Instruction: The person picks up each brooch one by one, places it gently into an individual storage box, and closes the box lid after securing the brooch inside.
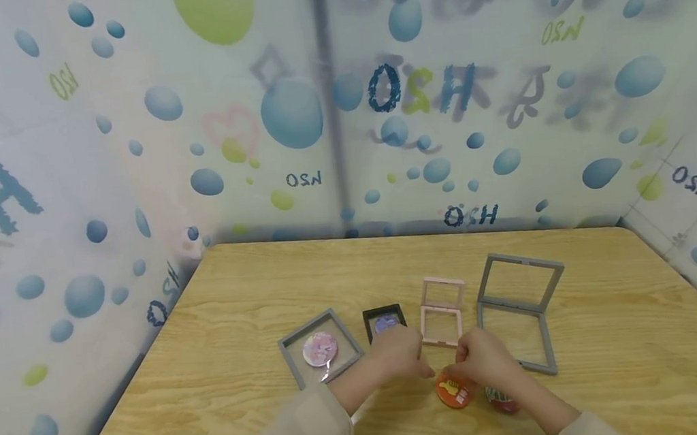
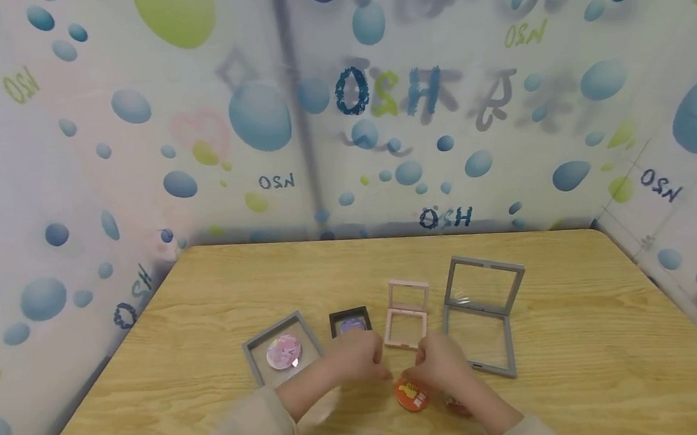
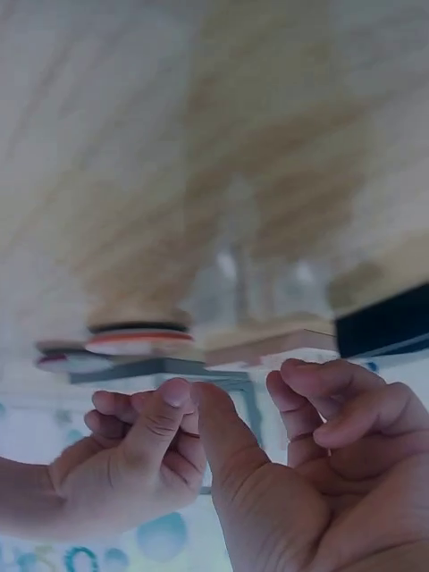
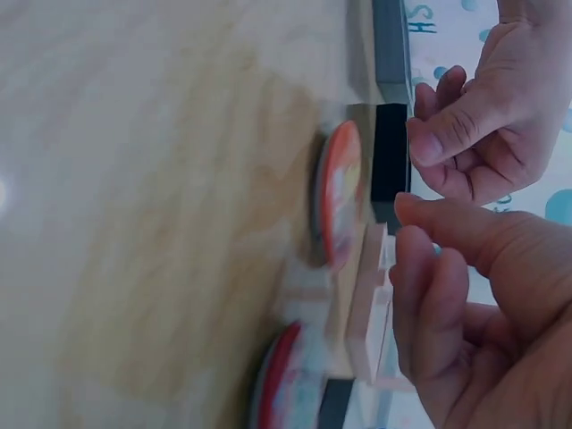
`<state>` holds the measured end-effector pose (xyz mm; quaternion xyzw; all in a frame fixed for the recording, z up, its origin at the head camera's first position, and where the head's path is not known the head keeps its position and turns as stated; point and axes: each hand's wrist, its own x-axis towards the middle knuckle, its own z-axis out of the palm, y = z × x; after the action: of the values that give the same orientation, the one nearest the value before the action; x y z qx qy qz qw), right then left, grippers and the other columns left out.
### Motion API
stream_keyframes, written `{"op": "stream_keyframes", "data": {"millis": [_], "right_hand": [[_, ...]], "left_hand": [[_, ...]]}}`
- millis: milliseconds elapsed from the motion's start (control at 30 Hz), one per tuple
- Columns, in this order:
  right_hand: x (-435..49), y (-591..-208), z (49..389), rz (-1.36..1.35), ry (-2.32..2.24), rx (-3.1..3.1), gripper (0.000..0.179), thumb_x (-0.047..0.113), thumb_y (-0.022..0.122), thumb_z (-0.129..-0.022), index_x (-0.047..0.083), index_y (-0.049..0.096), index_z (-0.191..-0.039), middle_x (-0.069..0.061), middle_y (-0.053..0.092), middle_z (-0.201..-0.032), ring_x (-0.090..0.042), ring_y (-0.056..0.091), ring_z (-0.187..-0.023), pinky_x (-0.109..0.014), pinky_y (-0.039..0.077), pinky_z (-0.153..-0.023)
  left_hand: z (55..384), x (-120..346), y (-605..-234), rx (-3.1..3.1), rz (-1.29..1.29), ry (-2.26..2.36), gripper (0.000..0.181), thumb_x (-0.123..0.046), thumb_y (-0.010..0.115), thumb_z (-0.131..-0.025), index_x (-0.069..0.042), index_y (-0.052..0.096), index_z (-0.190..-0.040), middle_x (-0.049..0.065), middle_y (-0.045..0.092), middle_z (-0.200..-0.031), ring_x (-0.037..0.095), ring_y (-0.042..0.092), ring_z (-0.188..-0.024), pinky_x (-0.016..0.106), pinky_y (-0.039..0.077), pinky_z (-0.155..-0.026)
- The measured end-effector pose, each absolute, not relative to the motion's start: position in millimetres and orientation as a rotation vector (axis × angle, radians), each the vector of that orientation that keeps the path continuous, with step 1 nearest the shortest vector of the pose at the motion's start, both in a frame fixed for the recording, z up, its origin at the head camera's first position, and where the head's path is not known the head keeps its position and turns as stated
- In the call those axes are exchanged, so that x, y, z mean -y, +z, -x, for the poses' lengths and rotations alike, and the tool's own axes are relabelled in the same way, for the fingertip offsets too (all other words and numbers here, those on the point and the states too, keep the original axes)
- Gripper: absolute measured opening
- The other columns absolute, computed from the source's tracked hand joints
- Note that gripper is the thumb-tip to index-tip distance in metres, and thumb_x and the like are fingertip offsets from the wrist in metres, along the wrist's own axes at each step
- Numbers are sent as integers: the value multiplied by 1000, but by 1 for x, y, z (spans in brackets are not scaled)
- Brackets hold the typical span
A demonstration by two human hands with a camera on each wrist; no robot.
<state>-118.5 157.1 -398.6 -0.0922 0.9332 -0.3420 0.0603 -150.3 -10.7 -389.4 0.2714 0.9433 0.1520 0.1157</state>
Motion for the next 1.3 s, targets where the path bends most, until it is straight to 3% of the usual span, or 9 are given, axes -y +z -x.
{"op": "stream_keyframes", "data": {"millis": [267,633,833,1067,1300], "right_hand": [[-172,-410,109,280,-1085,-2716,28,16,78,-66,8,53,-55,4,47,-40,-1,40,-31,-19,36,-34],[-170,-410,102,241,-1124,-2657,26,11,75,-68,7,53,-55,3,47,-38,-1,40,-30,-17,31,-32],[-170,-409,101,210,-1152,-2670,23,11,74,-70,6,54,-60,2,50,-42,-4,44,-32,-19,34,-33],[-171,-411,106,81,-1347,-2571,17,4,70,-73,0,54,-68,-5,57,-52,-13,57,-43,-26,48,-44],[-169,-407,116,-57,-1463,-2583,16,4,69,-75,-3,55,-75,-7,58,-55,-17,59,-46,-28,50,-46]], "left_hand": [[139,-4,-404,-2710,-867,390,51,-39,76,-66,-16,36,-46,-10,26,-40,5,26,-41,19,21,-37],[134,-7,-405,-2670,-882,465,50,-26,76,-68,-16,32,-45,-10,20,-40,3,17,-39,17,12,-36],[132,-9,-403,-2714,-801,472,41,-27,76,-67,-15,40,-51,-8,31,-44,6,28,-41,20,21,-37],[136,-11,-402,-2792,-761,510,24,-15,72,-67,-14,49,-61,-6,42,-53,8,38,-47,22,31,-41],[147,-10,-402,-2814,-675,793,14,-7,66,-70,-10,53,-74,-4,49,-60,9,43,-50,23,35,-42]]}}
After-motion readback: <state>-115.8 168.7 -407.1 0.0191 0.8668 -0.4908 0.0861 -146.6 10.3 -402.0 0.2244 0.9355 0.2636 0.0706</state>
